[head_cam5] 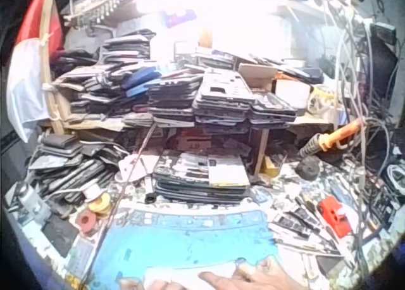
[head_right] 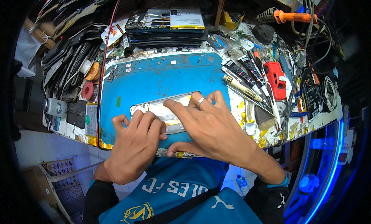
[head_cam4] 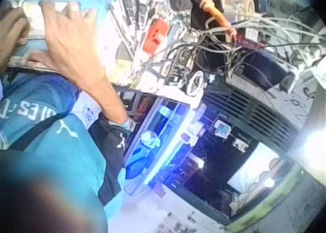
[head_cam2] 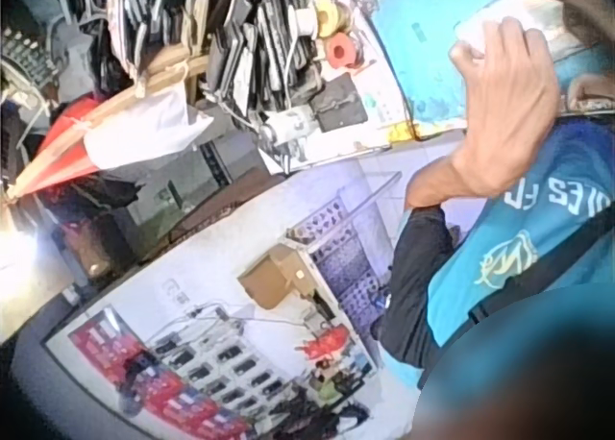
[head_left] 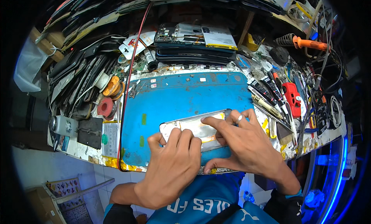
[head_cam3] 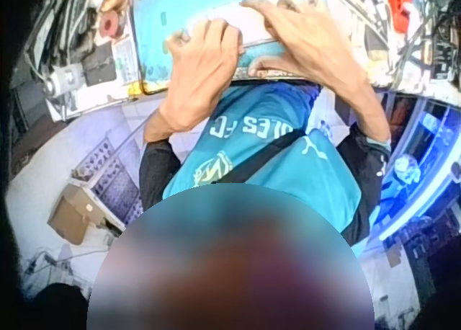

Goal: The person applies adhesive to a smartphone back cover and a yellow battery, then handles a black battery and a disassembled phone. They place a battery into the phone chassis and press it into position.

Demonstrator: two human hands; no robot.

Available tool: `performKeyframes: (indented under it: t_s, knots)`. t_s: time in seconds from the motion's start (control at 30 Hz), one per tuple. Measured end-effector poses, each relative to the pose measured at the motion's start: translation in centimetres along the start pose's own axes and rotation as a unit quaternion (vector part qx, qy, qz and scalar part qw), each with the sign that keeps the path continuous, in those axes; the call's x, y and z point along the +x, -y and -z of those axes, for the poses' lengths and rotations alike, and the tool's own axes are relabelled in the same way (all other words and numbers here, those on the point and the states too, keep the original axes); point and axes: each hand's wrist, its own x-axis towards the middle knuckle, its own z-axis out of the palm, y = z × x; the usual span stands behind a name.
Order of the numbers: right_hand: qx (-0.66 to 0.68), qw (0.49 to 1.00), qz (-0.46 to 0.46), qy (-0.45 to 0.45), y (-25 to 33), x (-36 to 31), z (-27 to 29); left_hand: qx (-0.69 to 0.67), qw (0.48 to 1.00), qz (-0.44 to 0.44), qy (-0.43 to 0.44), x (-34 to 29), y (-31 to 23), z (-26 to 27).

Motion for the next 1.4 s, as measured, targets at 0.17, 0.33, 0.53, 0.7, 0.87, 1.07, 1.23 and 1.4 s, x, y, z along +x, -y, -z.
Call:
performKeyframes:
  t_s: [0.17,0.33,0.53,0.7,0.87,1.07,1.23,1.4]
  knots:
    - [-0.048,0.998,-0.012,-0.023,0.0,-0.1,-0.3,-0.029,0.999,0.004,-0.023,0.4,0.9,0.5]
    - [-0.038,0.999,-0.015,-0.011,-0.6,0.0,0.1,-0.047,0.999,0.004,-0.011,0.1,1.6,0.2]
    - [-0.025,1.0,-0.017,-0.005,-2.3,-0.7,1.1,-0.147,0.987,0.037,-0.046,-1.5,3.7,-0.3]
    - [-0.016,0.999,-0.027,0.003,-2.8,-0.6,0.7,-0.174,0.984,0.026,-0.031,-1.7,5.4,-0.4]
    - [-0.068,0.997,-0.043,0.006,-1.3,-0.9,1.2,-0.207,0.978,-0.002,-0.035,-1.1,6.7,-0.2]
    - [-0.083,0.995,0.056,0.017,0.2,0.3,0.6,-0.23,0.973,-0.006,-0.03,-1.6,7.5,-0.4]
    - [-0.087,0.991,0.098,0.029,1.5,1.3,-1.2,-0.249,0.968,-0.007,-0.036,-1.9,7.7,-1.0]
    - [-0.024,0.997,0.049,0.062,2.0,1.1,-1.2,-0.259,0.965,-0.003,-0.041,-2.1,7.8,-1.2]
